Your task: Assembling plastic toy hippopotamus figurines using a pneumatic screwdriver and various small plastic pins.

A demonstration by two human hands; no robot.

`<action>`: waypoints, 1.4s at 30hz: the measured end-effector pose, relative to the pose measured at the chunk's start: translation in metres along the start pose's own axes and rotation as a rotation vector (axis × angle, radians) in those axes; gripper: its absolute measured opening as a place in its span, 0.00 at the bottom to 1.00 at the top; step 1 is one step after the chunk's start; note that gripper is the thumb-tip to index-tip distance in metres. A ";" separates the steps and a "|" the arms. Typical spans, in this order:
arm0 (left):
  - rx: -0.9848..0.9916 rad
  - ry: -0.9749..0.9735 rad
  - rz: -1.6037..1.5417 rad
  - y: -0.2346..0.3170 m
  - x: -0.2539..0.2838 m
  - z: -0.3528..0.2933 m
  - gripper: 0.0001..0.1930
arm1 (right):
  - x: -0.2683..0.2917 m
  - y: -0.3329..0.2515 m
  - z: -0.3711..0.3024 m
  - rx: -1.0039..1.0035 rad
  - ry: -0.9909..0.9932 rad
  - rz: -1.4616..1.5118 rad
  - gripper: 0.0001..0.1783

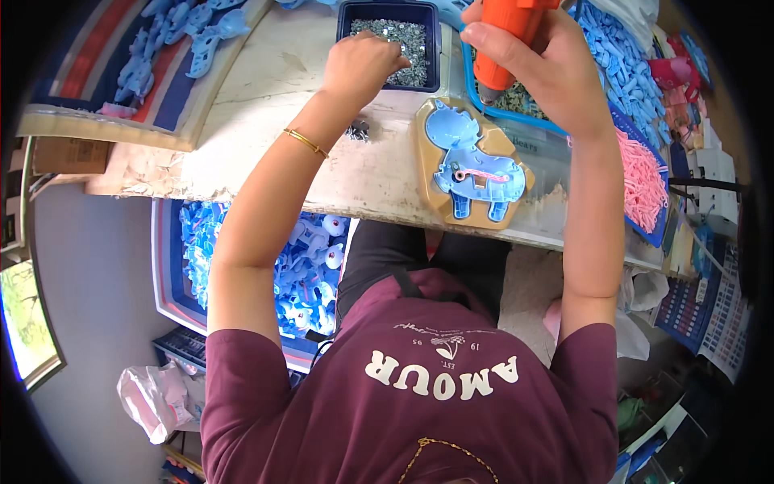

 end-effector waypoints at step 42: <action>-0.235 0.038 -0.849 0.137 0.042 -0.070 0.08 | -0.017 0.009 -0.061 0.129 0.371 0.281 0.14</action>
Point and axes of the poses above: each hand's wrist, its own z-axis towards the middle knuckle, its own x-axis out of the back of the hand, y = z × x, the point moved 5 cm from there along z, towards the middle knuckle, and after that the axes turned 7 degrees about -y, right-handed, at the moved point
